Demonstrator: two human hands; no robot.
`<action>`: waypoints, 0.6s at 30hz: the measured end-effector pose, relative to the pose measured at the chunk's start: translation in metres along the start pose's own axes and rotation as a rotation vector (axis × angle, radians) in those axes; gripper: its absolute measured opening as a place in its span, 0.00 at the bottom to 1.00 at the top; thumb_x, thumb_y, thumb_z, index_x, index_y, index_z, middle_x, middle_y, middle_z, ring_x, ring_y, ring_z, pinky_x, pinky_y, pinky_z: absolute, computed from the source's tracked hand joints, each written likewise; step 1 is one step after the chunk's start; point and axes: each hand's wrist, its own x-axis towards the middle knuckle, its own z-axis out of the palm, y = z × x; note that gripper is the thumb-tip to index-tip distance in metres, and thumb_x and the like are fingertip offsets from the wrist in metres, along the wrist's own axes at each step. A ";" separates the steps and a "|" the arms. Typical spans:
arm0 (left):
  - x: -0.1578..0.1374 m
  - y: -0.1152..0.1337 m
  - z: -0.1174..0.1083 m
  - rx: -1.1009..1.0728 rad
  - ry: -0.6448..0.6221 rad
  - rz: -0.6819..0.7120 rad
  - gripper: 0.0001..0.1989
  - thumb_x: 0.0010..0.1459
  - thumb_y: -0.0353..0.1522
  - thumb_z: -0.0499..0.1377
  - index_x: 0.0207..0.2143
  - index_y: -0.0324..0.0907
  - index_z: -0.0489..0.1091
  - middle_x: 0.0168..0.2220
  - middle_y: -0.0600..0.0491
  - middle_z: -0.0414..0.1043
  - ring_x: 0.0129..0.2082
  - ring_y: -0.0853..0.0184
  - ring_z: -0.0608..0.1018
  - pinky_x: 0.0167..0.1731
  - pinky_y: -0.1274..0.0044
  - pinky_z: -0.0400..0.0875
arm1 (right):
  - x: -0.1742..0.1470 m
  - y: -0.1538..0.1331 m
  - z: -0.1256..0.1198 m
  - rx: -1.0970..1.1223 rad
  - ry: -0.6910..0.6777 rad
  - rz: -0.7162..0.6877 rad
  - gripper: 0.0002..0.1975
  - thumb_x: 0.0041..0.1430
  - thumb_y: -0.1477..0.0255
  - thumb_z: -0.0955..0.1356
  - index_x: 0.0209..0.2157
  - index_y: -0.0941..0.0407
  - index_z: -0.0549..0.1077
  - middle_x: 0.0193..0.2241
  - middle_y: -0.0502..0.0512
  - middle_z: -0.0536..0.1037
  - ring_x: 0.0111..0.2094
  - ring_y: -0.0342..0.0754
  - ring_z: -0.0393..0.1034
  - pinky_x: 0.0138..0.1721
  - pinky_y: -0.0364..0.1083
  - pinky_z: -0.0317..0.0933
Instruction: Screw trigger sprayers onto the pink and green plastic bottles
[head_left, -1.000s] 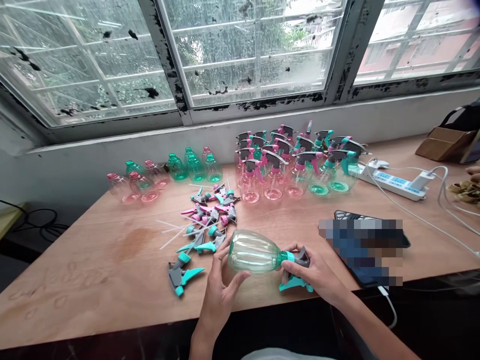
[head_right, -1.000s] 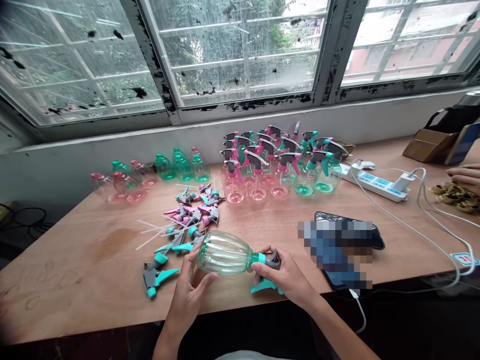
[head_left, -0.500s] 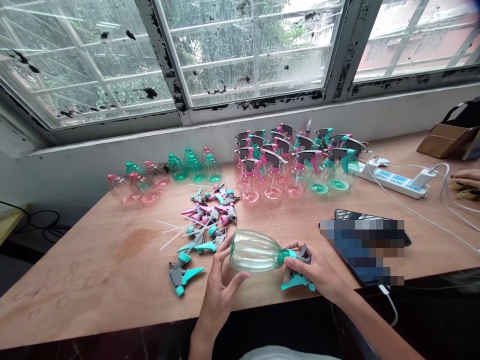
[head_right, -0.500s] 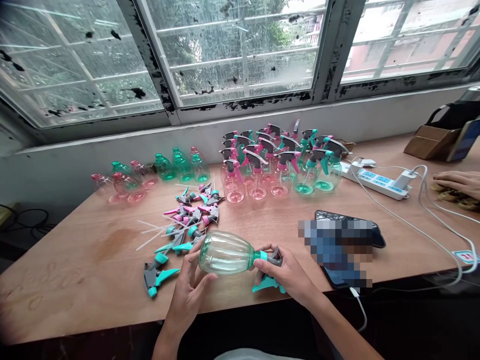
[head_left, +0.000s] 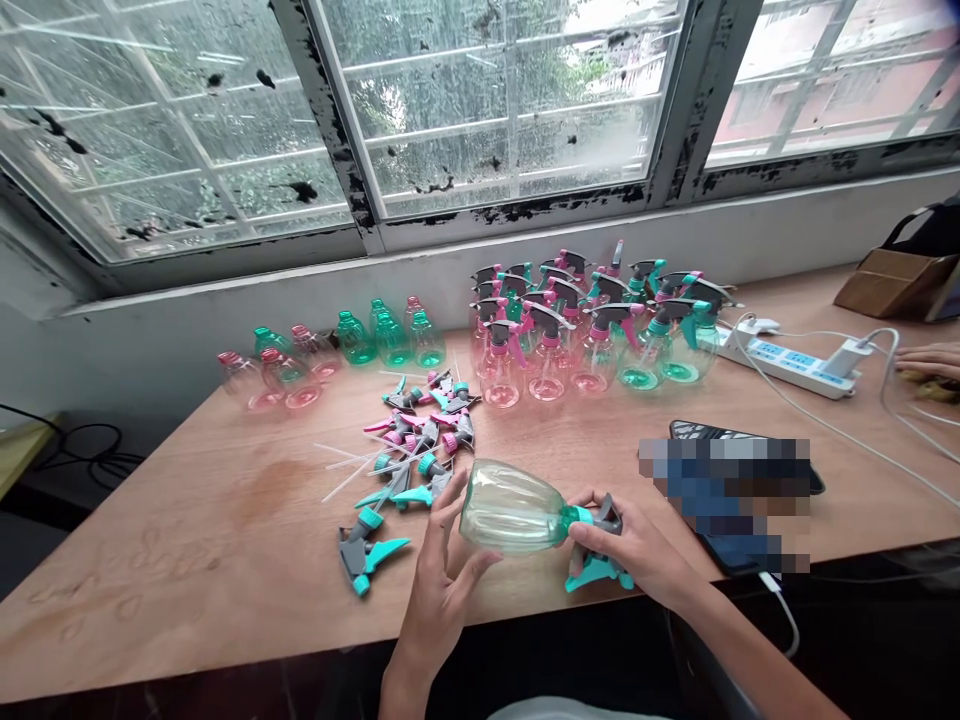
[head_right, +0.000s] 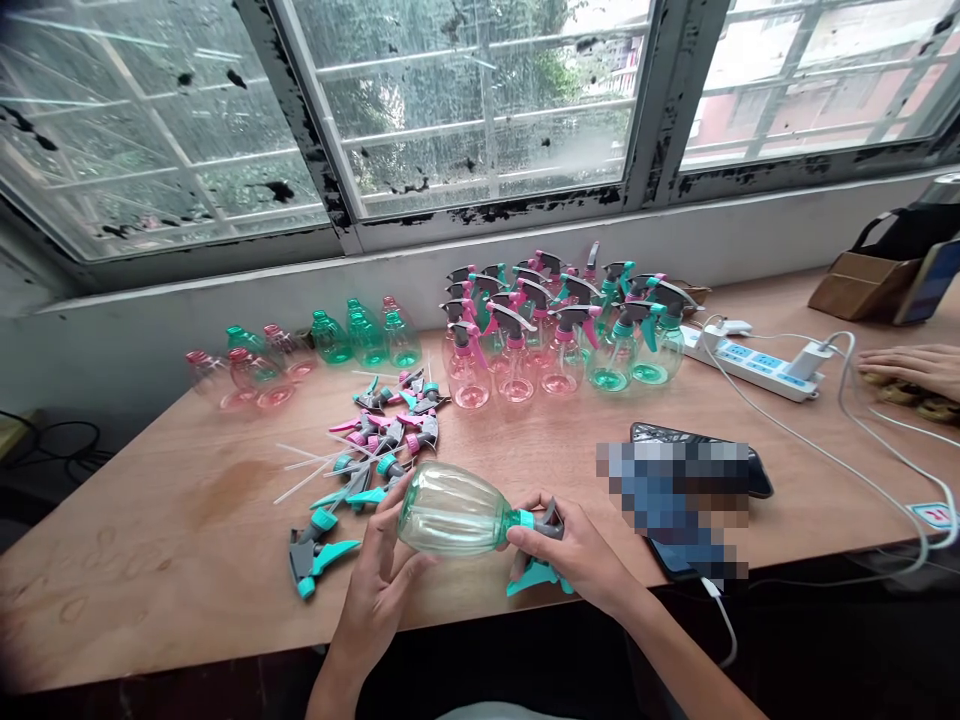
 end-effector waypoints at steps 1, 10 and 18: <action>0.000 0.000 0.000 0.023 0.005 0.009 0.21 0.66 0.35 0.61 0.60 0.53 0.62 0.72 0.48 0.50 0.73 0.52 0.51 0.69 0.56 0.50 | 0.000 0.001 -0.001 0.021 -0.004 0.004 0.14 0.60 0.63 0.75 0.39 0.56 0.71 0.25 0.49 0.83 0.25 0.48 0.80 0.29 0.45 0.73; -0.006 0.002 0.000 -0.032 -0.009 0.033 0.29 0.59 0.43 0.67 0.60 0.54 0.61 0.71 0.48 0.52 0.72 0.50 0.53 0.68 0.55 0.52 | -0.007 -0.004 -0.002 0.046 -0.076 0.098 0.14 0.57 0.63 0.76 0.36 0.56 0.72 0.28 0.51 0.83 0.24 0.49 0.81 0.24 0.42 0.66; -0.011 0.019 -0.007 0.108 0.030 0.214 0.22 0.65 0.37 0.61 0.60 0.58 0.64 0.71 0.52 0.53 0.71 0.51 0.56 0.66 0.55 0.56 | -0.014 -0.013 0.004 0.210 -0.226 0.213 0.22 0.65 0.56 0.68 0.30 0.62 0.77 0.26 0.61 0.85 0.25 0.49 0.82 0.27 0.40 0.68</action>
